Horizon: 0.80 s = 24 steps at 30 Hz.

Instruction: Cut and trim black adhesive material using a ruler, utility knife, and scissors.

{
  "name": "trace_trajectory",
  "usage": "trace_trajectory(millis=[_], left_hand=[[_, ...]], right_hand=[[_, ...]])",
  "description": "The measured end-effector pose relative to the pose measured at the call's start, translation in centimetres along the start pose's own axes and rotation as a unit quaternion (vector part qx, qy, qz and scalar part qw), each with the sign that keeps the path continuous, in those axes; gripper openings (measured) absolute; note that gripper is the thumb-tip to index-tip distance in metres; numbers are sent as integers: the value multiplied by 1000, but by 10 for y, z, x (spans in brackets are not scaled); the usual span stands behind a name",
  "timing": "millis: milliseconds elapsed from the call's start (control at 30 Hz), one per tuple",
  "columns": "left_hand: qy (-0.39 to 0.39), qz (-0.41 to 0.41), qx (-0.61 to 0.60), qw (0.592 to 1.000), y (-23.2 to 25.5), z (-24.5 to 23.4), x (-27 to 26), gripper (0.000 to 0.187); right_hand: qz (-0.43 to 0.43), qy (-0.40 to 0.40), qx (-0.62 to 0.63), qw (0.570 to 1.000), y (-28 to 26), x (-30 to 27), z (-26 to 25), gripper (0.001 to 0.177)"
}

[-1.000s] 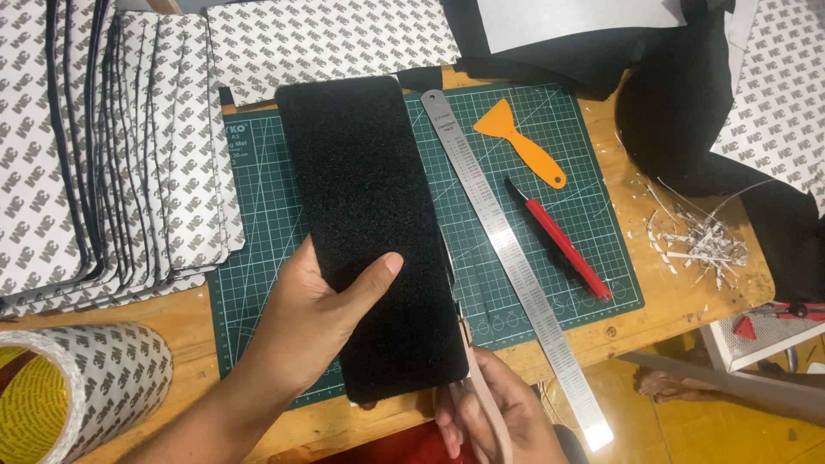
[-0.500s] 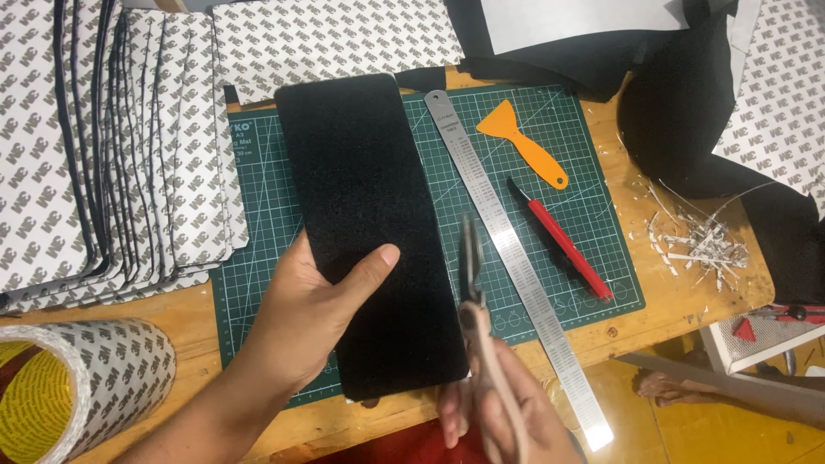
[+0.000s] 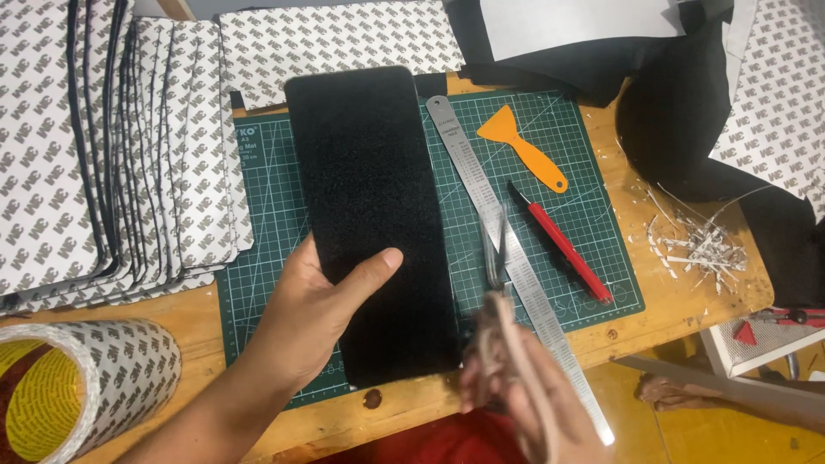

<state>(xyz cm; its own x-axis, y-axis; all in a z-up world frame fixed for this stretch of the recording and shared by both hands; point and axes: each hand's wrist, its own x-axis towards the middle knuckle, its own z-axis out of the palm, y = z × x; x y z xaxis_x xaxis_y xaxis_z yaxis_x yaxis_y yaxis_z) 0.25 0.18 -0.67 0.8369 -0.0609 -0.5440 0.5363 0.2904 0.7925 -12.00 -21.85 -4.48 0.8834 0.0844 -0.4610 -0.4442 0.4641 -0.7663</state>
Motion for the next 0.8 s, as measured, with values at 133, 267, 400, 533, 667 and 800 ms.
trace_trajectory(millis=[133, 267, 400, 533, 667, 800], left_hand=[[5, -28, 26, 999, 7, -1, 1, 28], [-28, 22, -35, 999, -11, -7, 11, 22], [-15, 4, -2, 1000, -7, -6, 9, 20], [-28, 0, 80, 996, 7, 0, 2, 28], [31, -62, 344, 936, -6, -10, 14, 114], [-12, -17, 414, 910, 5, -4, 4, 111]], right_hand=[[-29, 104, -317, 942, -38, -16, -17, 92], [-13, 162, -338, 927, -68, -7, -31, 82], [-176, 162, -544, 804, -83, 8, -56, 75], [-143, 254, -685, 668, -95, 25, -54, 75], [-167, 239, -701, 651, -92, 36, -64, 75], [-258, 198, -719, 614, -89, 38, -72, 81]])
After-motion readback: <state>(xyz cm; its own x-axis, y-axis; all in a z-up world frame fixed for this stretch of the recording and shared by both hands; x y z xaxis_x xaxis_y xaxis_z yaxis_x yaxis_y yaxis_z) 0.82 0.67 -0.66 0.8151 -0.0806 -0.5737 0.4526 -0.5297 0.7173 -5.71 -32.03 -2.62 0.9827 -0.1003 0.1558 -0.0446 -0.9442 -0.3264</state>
